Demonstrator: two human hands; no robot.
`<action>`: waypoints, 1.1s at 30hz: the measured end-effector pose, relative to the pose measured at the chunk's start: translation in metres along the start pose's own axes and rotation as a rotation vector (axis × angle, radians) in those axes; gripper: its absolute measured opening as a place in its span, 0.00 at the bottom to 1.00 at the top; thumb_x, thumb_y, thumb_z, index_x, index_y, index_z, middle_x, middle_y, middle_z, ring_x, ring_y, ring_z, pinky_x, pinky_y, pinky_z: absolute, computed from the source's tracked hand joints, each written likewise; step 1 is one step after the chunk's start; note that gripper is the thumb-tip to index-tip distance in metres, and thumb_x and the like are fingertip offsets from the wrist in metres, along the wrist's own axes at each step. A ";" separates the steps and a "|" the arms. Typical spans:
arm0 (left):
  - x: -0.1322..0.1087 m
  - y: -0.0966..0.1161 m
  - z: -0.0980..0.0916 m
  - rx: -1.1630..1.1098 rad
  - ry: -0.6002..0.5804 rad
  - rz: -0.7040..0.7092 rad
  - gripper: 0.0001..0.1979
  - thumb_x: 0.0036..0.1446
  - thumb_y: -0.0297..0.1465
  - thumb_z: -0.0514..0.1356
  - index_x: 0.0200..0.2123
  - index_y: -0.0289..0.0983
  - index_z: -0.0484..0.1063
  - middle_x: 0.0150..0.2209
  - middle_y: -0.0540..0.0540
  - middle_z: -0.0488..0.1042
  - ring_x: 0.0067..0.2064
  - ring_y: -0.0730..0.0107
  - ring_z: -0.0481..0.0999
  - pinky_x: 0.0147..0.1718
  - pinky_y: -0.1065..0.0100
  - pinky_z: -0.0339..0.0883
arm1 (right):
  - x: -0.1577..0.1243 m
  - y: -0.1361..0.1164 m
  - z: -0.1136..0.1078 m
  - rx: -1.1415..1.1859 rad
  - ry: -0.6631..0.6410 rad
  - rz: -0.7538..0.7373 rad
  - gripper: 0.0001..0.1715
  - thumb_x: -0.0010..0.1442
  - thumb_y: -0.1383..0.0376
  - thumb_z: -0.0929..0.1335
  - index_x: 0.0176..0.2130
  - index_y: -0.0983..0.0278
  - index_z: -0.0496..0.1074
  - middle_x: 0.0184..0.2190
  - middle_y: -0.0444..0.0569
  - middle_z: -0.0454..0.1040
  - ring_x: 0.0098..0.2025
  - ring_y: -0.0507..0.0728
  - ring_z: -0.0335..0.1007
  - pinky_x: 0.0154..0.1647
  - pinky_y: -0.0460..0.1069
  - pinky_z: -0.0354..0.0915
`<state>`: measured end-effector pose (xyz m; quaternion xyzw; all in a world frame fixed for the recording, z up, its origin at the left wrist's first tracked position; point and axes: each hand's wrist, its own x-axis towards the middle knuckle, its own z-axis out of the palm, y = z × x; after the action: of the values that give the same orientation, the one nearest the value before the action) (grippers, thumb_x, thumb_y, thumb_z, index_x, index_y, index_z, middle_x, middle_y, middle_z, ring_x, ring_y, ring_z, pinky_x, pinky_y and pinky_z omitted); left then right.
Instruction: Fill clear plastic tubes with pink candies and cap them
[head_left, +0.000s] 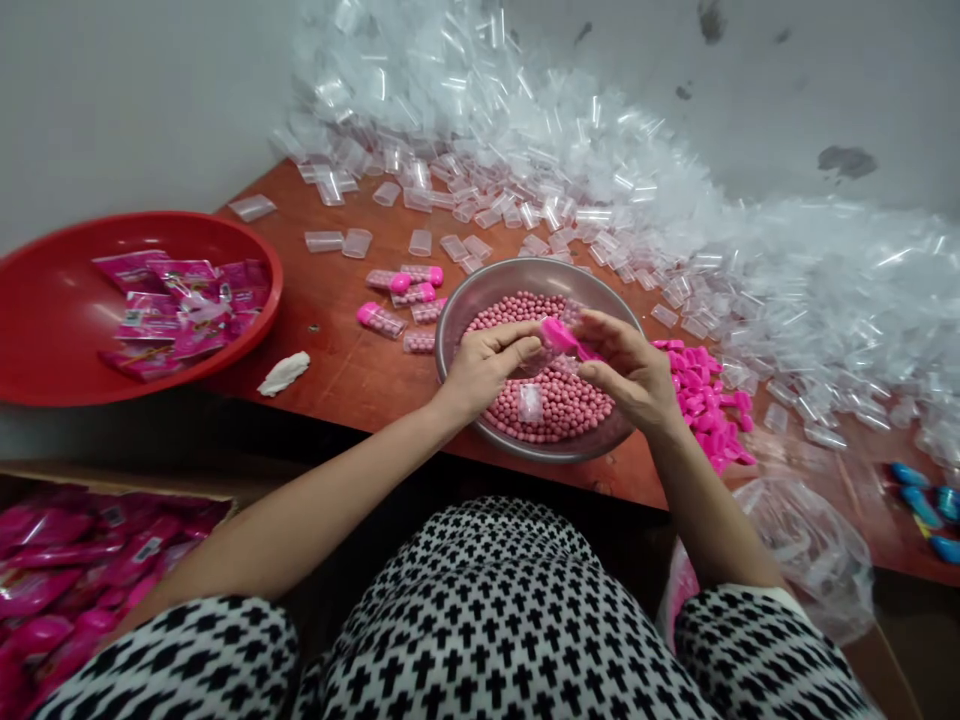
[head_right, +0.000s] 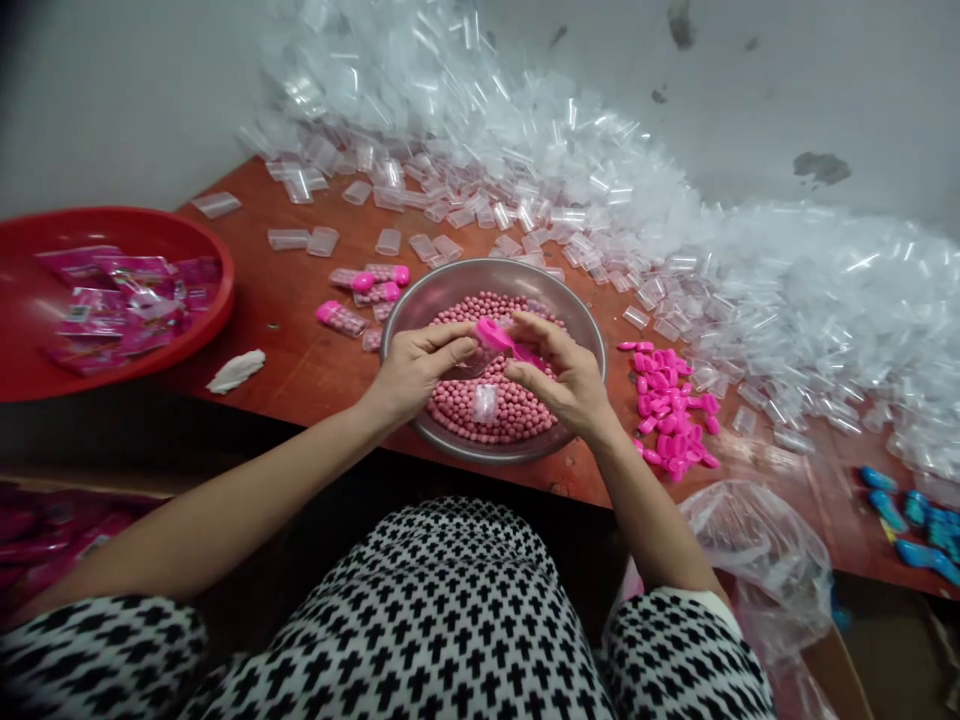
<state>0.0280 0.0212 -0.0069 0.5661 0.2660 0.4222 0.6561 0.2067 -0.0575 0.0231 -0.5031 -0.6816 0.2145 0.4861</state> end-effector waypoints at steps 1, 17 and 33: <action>0.001 -0.001 0.000 -0.050 0.021 -0.017 0.17 0.52 0.37 0.65 0.44 0.37 0.78 0.42 0.44 0.80 0.40 0.63 0.79 0.39 0.63 0.75 | -0.003 0.002 -0.001 0.132 0.028 0.094 0.26 0.55 0.57 0.72 0.53 0.57 0.69 0.49 0.50 0.75 0.49 0.58 0.74 0.50 0.55 0.71; -0.003 -0.001 -0.002 0.271 -0.101 0.241 0.10 0.53 0.33 0.64 0.39 0.41 0.80 0.47 0.42 0.77 0.51 0.62 0.74 0.55 0.58 0.65 | 0.011 0.001 0.013 0.821 -0.303 0.753 0.28 0.47 0.44 0.72 0.37 0.64 0.74 0.32 0.52 0.79 0.40 0.61 0.76 0.42 0.59 0.74; 0.011 0.007 -0.012 0.217 0.023 0.226 0.14 0.55 0.38 0.61 0.42 0.38 0.79 0.44 0.44 0.79 0.48 0.61 0.77 0.51 0.59 0.68 | 0.025 0.005 0.023 0.689 -0.118 0.693 0.36 0.50 0.35 0.65 0.39 0.62 0.72 0.39 0.54 0.78 0.43 0.60 0.76 0.44 0.57 0.75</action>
<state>0.0220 0.0372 -0.0013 0.6552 0.2520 0.4687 0.5363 0.1882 -0.0288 0.0195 -0.4972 -0.3896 0.6048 0.4850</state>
